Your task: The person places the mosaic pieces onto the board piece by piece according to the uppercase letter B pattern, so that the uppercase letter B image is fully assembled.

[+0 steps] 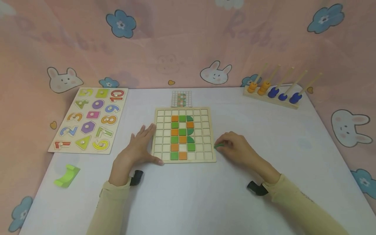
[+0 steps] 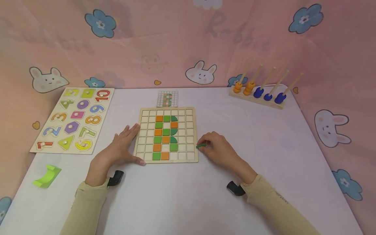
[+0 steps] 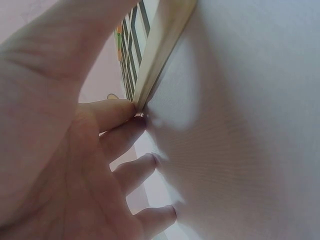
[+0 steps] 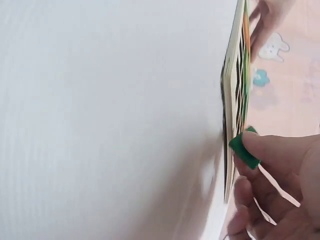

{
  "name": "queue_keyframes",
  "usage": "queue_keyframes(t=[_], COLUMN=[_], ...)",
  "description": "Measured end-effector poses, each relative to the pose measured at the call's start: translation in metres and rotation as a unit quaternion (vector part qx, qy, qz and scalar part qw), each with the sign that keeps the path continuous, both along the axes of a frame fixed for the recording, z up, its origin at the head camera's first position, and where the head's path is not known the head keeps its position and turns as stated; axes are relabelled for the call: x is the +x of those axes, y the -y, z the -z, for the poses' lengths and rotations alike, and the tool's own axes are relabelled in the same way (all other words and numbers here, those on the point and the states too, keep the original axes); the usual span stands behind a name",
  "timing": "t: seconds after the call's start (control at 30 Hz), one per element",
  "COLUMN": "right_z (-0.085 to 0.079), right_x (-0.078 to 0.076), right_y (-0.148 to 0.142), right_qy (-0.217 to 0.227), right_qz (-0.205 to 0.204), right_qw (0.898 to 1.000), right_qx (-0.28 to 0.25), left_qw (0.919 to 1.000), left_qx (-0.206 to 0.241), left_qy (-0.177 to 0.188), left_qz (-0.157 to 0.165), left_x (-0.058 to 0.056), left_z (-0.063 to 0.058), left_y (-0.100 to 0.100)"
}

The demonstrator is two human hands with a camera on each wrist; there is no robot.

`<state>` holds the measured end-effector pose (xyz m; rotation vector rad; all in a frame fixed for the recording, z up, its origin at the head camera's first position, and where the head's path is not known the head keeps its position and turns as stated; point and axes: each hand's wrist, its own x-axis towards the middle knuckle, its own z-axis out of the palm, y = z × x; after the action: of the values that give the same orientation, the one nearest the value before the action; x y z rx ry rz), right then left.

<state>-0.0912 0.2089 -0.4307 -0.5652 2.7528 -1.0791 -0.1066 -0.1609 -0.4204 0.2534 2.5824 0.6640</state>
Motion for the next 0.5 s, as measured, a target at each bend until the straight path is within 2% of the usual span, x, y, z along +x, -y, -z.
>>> queue_keyframes(t=[0.23, 0.33, 0.5], right_z=[0.003, 0.003, 0.002], right_x=[0.011, 0.014, 0.017], right_y=[0.022, 0.031, 0.044], right_qy=[-0.012, -0.003, 0.006], right_qz=[0.02, 0.013, -0.01], right_qw=[0.998, 0.996, 0.995], right_qx=[-0.061, -0.087, -0.094], left_qw=[1.0, 1.0, 1.0], left_qx=[-0.001, 0.0, 0.003], left_qy=[-0.003, -0.005, -0.006], left_qz=[0.002, 0.003, 0.001], left_x=[-0.001, 0.0, 0.0], left_z=[0.001, 0.001, 0.001], left_y=[0.0, 0.0, 0.001])
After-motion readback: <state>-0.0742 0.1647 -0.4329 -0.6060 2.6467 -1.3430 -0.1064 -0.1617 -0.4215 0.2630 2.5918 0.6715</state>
